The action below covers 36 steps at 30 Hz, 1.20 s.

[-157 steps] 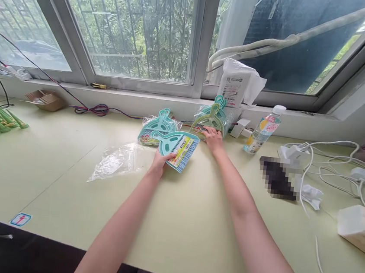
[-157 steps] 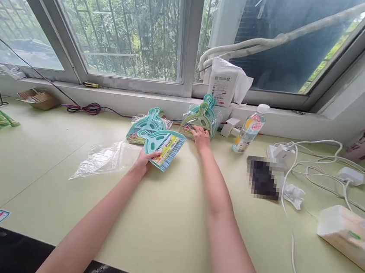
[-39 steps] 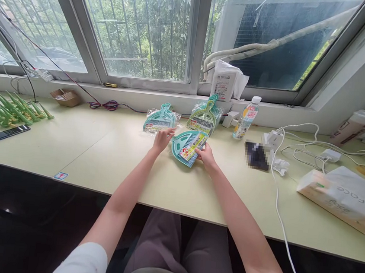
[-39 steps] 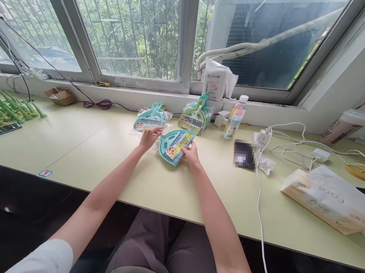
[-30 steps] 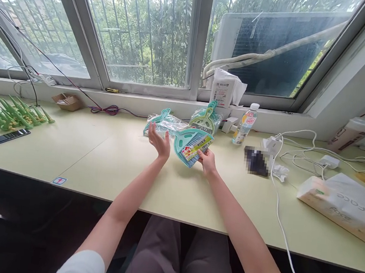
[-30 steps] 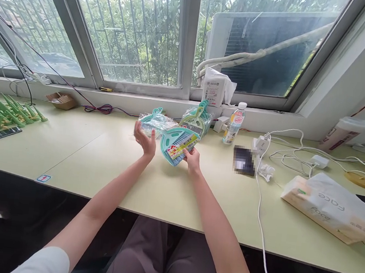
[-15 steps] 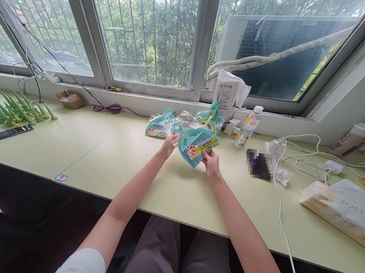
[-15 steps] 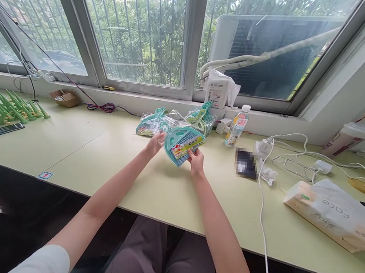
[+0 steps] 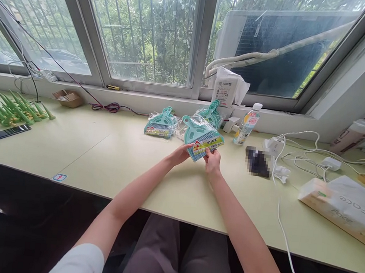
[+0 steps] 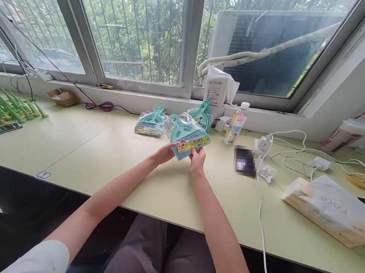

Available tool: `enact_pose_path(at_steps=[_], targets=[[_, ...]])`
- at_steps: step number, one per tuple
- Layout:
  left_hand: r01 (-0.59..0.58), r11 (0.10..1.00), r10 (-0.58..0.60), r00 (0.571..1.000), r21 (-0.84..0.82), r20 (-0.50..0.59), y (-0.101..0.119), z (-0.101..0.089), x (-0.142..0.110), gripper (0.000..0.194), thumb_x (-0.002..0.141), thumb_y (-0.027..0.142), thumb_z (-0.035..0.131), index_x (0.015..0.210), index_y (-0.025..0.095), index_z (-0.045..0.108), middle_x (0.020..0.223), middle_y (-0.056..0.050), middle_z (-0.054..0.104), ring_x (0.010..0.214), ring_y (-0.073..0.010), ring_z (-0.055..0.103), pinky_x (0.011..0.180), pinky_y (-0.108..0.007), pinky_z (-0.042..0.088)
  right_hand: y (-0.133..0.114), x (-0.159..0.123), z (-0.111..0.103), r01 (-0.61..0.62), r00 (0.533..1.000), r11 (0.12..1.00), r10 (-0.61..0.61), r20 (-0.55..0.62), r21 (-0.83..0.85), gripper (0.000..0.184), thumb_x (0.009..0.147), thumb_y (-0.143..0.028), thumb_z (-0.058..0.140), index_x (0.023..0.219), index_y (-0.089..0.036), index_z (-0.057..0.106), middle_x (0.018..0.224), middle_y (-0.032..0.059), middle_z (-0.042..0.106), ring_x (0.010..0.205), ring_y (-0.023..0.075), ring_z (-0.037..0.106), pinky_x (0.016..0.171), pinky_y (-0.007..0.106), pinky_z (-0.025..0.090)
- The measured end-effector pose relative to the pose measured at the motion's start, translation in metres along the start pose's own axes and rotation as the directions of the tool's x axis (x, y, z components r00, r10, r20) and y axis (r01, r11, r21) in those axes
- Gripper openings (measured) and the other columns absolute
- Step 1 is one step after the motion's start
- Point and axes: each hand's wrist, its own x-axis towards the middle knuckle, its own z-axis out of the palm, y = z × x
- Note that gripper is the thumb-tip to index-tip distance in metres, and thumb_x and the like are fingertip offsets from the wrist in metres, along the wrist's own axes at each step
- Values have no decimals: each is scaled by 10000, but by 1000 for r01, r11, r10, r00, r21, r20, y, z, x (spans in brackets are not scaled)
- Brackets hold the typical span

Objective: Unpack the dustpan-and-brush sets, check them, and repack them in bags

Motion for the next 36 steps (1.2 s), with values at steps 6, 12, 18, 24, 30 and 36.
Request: enact_pose_path(at_steps=[6, 12, 18, 24, 30, 36], targets=[[27, 1000, -27, 1000, 11, -1, -3, 10, -2, 326, 818, 298, 669, 1105, 145, 668, 1154, -100, 687, 1145, -267, 600, 1073, -420, 383, -4, 2, 0, 62, 998, 997, -62, -6, -37, 279, 759, -248, 647, 1016, -196, 550, 1099, 64, 661, 1007, 185, 649, 894, 366, 562], [-181, 983, 185, 968, 37, -169, 1, 8, 4, 456, 726, 287, 758, 1139, 152, 621, 1090, -87, 702, 1140, -281, 602, 1072, -469, 396, -9, 7, -2, -10, 993, 996, 21, 118, -93, 328, 694, -257, 720, 954, -217, 525, 1024, 40, 672, 976, 194, 655, 847, 399, 579], [-97, 995, 99, 988, 18, -123, -14, 15, 2, 497, 653, 227, 812, 1114, 160, 636, 1148, -90, 681, 1136, -257, 604, 1088, -457, 378, -10, 7, -3, 52, 998, 994, -48, 34, -94, 312, 717, -260, 672, 996, -206, 544, 1083, 70, 663, 979, 191, 653, 850, 378, 567], [-82, 996, 86, 992, 40, -88, -18, 23, 1, 459, 657, 209, 818, 1085, 159, 661, 1192, -104, 665, 1158, -247, 593, 1102, -451, 352, -13, 3, 1, 112, 993, 984, -117, -25, -141, 398, 751, -298, 633, 1130, -227, 534, 1183, 81, 641, 1028, 168, 630, 854, 323, 552], [44, 992, -48, 999, 114, 26, -15, 19, -4, 523, 666, 191, 811, 1162, 195, 644, 1222, -106, 652, 1185, -249, 581, 1083, -448, 362, -14, 2, 1, 124, 992, 989, -125, -6, -85, 406, 740, -319, 638, 1121, -224, 538, 1151, 89, 650, 1020, 198, 647, 835, 357, 564], [26, 995, -40, 988, 94, 147, 2, 12, -7, 506, 774, 390, 719, 1242, 241, 599, 1357, -107, 558, 1264, -291, 512, 1003, -441, 439, -14, 2, 1, 88, 996, 995, -88, -12, 41, 404, 702, -222, 640, 1090, -233, 528, 1123, 55, 663, 1017, 186, 655, 868, 353, 567]])
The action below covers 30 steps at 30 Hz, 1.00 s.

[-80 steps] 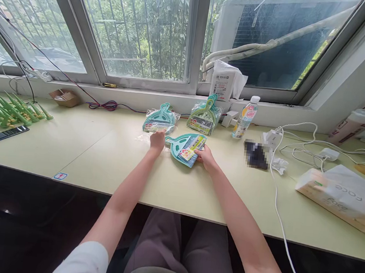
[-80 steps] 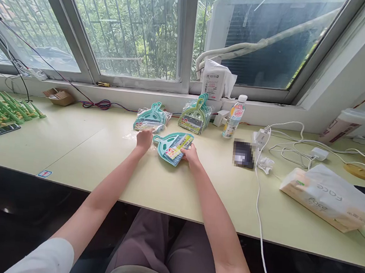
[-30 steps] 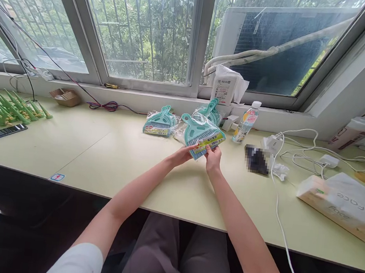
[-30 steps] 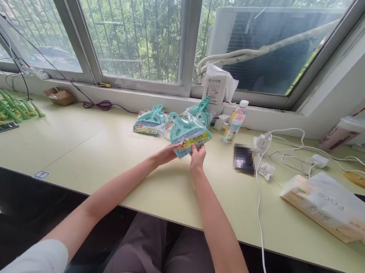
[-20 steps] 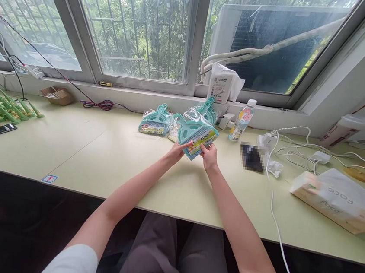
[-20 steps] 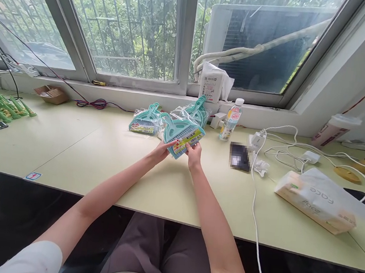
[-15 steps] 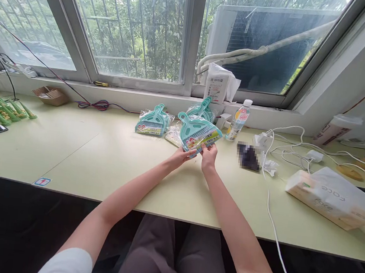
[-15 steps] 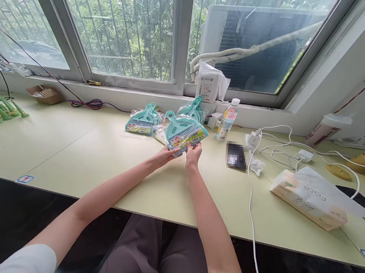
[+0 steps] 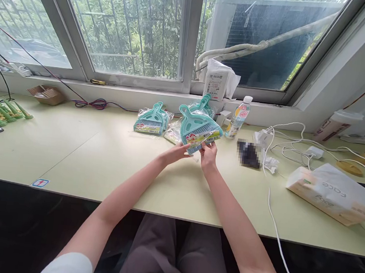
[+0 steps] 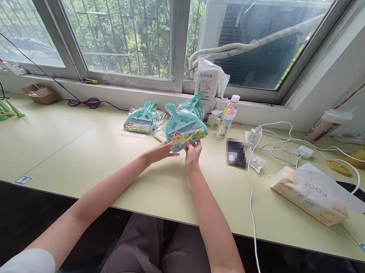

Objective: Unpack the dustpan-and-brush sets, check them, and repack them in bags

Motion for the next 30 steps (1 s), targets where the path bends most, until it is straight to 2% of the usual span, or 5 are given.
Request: enact_pose_path(at_steps=[6, 12, 19, 23, 30], targets=[[-133, 991, 134, 965, 17, -224, 12, -12, 4, 393, 724, 258, 705, 1095, 139, 645, 1138, -105, 680, 1111, -271, 609, 985, -408, 451, 1, 0, 2, -189, 979, 982, 186, 87, 25, 327, 644, -152, 662, 945, -216, 551, 939, 15, 697, 894, 169, 678, 859, 338, 573], [-109, 992, 119, 973, 61, -196, 9, -15, 2, 538, 552, 67, 728, 1075, 148, 627, 1071, -78, 703, 1090, -258, 614, 1005, -401, 434, -5, 6, -1, -258, 965, 964, 260, 29, -57, 224, 719, -269, 674, 909, -225, 565, 854, -6, 691, 714, 127, 651, 657, 253, 574], [-78, 991, 94, 983, 106, -155, 15, -12, -2, 616, 528, 89, 760, 1119, 150, 596, 1120, -106, 685, 1132, -294, 592, 1001, -429, 430, -8, 14, -12, -47, 991, 985, 25, -133, -166, 372, 721, -551, 645, 845, -204, 588, 824, 7, 662, 686, 111, 611, 567, 209, 499], [-45, 990, 66, 986, 135, -156, 11, -14, -1, 624, 520, 93, 763, 1118, 154, 595, 1115, -111, 687, 1099, -295, 607, 970, -428, 451, -9, 16, -17, -42, 987, 987, 18, -159, -152, 436, 674, -573, 681, 892, -206, 593, 870, 12, 655, 716, 119, 606, 582, 229, 508], [-41, 992, 60, 985, 115, -164, 13, -24, 0, 599, 529, 71, 707, 1112, 140, 594, 1107, -107, 689, 1105, -285, 607, 955, -388, 466, -15, 14, -14, -11, 998, 993, 18, 57, -117, 459, 661, -550, 723, 966, -233, 592, 947, 12, 673, 793, 142, 644, 664, 260, 545]])
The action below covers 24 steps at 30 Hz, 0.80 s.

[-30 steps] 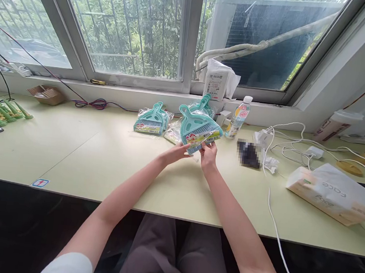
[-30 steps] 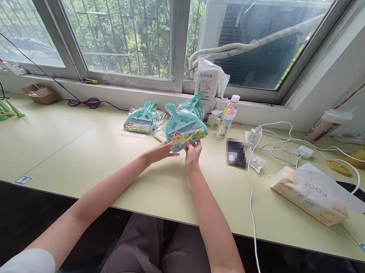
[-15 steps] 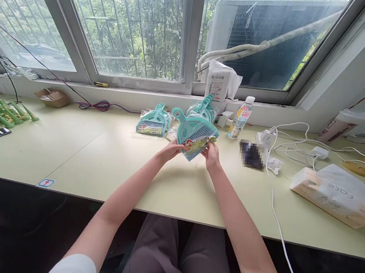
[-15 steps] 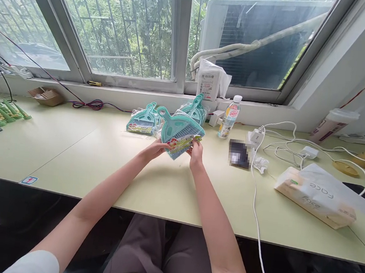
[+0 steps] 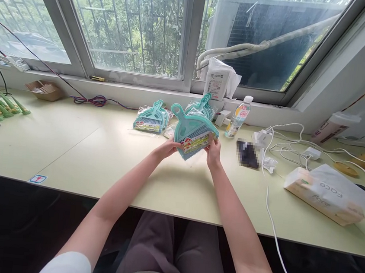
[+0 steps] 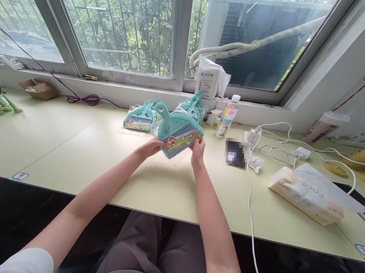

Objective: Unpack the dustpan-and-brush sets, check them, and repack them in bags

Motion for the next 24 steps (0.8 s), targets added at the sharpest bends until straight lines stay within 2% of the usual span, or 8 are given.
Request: enact_pose_path(at_steps=[2, 4, 9, 11, 13, 16, 19, 24], targets=[[-14, 999, 13, 1000, -37, -13, 3, -4, 0, 580, 541, 66, 683, 1109, 138, 593, 1105, -102, 692, 1087, -276, 614, 935, -375, 476, 1, -2, 3, 5, 997, 1000, -7, 73, 25, 453, 697, -555, 690, 1022, -261, 576, 990, 4, 676, 823, 143, 652, 694, 272, 554], [-14, 998, 13, 1000, -59, -25, 6, -8, -1, 575, 542, 53, 665, 1107, 135, 591, 1091, -95, 698, 1051, -263, 627, 909, -361, 486, 3, -2, 5, -25, 996, 999, 21, 88, 44, 432, 724, -569, 653, 1024, -269, 567, 978, -1, 679, 806, 143, 655, 694, 283, 562], [39, 999, -38, 999, -33, 19, 6, -7, -2, 603, 529, 34, 672, 1118, 134, 587, 1061, -92, 708, 1007, -255, 640, 862, -345, 503, 11, 2, 2, -102, 992, 994, 104, -66, 43, 393, 745, -585, 616, 922, -239, 558, 900, 8, 676, 749, 148, 643, 630, 278, 556], [48, 998, -47, 998, -32, 33, 3, -4, -2, 623, 526, 27, 677, 1132, 140, 588, 1080, -90, 705, 1021, -257, 639, 861, -342, 505, 13, 1, 2, -85, 989, 995, 91, -118, 58, 418, 776, -618, 553, 953, -238, 549, 938, 17, 673, 803, 155, 647, 635, 279, 552], [47, 998, -45, 998, -44, 34, 1, -3, -1, 609, 537, 32, 667, 1132, 137, 598, 1090, -92, 703, 1026, -259, 639, 867, -344, 504, 15, -3, 5, -43, 991, 997, 51, -123, 68, 422, 789, -620, 531, 991, -249, 523, 1003, 18, 663, 878, 158, 646, 684, 290, 555], [19, 998, -19, 1000, -67, -4, 2, -7, 0, 525, 570, 47, 625, 1091, 116, 623, 1053, -94, 712, 985, -248, 651, 860, -336, 501, 18, -12, 13, -2, 1000, 998, 2, 4, 60, 425, 743, -506, 657, 1046, -279, 463, 1087, 4, 640, 996, 159, 628, 825, 330, 546], [21, 996, -27, 998, -82, -63, 6, -14, -2, 451, 584, 40, 598, 1030, 98, 641, 998, -88, 721, 932, -217, 659, 846, -308, 503, 23, -18, 20, 1, 991, 999, -8, 131, 53, 569, 680, -376, 750, 1123, -308, 398, 1110, -6, 630, 1064, 162, 608, 924, 374, 516], [53, 995, -60, 995, -88, -81, 11, -21, -4, 424, 633, 48, 618, 1055, 85, 643, 1022, -99, 716, 964, -215, 656, 887, -320, 505, 21, -13, 19, -5, 977, 1000, 3, 211, 11, 583, 665, -350, 764, 1110, -307, 391, 1045, -10, 651, 997, 183, 634, 913, 440, 524]])
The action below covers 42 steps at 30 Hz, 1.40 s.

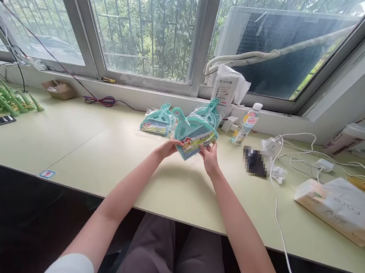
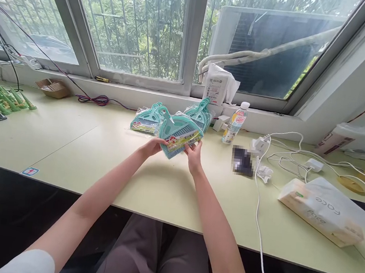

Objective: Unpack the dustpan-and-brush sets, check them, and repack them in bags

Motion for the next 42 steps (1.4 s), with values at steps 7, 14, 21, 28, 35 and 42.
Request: enact_pose_path(at_steps=[7, 14, 21, 28, 35, 42], targets=[[-5, 999, 5, 1000, -36, -17, 0, 2, -1, 410, 639, 19, 623, 1041, 91, 658, 1017, -96, 725, 981, -239, 661, 934, -364, 496, -16, -1, -2, -30, 999, 999, 29, -17, -15, 626, 569, -289, 805, 1101, -296, 475, 956, -17, 687, 899, 175, 663, 818, 358, 556], [-18, 999, 19, 1000, -38, 23, 2, 4, -2, 352, 725, 135, 669, 1074, 86, 676, 1078, -119, 711, 1044, -245, 648, 963, -353, 487, -17, 0, -2, -50, 996, 998, 52, -66, 28, 538, 598, -296, 777, 1080, -278, 540, 935, -24, 692, 801, 144, 664, 763, 317, 563], [-47, 998, 47, 999, -36, 3, -2, 5, 0, 346, 666, 89, 701, 1011, 92, 674, 1065, -116, 714, 1083, -263, 627, 963, -362, 487, -20, 2, -10, -52, 998, 999, 52, -26, -1, 499, 576, -258, 791, 1024, -255, 570, 946, -9, 695, 875, 168, 660, 773, 330, 571], [-50, 999, 50, 998, 3, 39, -5, 14, -2, 502, 627, 47, 699, 1119, 108, 621, 1097, -102, 702, 1054, -236, 634, 996, -374, 462, -19, -2, -5, -68, 981, 997, 63, -184, -25, 577, 638, -375, 781, 1153, -264, 544, 916, -4, 699, 753, 158, 674, 749, 353, 584], [-61, 998, 61, 998, 15, -7, -6, 9, 0, 511, 647, 51, 674, 1149, 121, 606, 1071, -90, 707, 1015, -227, 650, 997, -381, 464, -9, -3, 4, 12, 996, 1000, -13, -84, -16, 676, 602, -362, 820, 1183, -271, 485, 1039, 18, 688, 978, 186, 653, 891, 377, 543], [-47, 999, 47, 999, -5, 25, -9, 10, 1, 419, 651, 60, 696, 1065, 101, 643, 1022, -93, 720, 1032, -233, 646, 1037, -391, 429, -13, 6, -7, -43, 999, 999, 43, 18, -4, 692, 531, -232, 854, 1111, -266, 478, 978, 1, 695, 960, 199, 656, 921, 431, 522]])
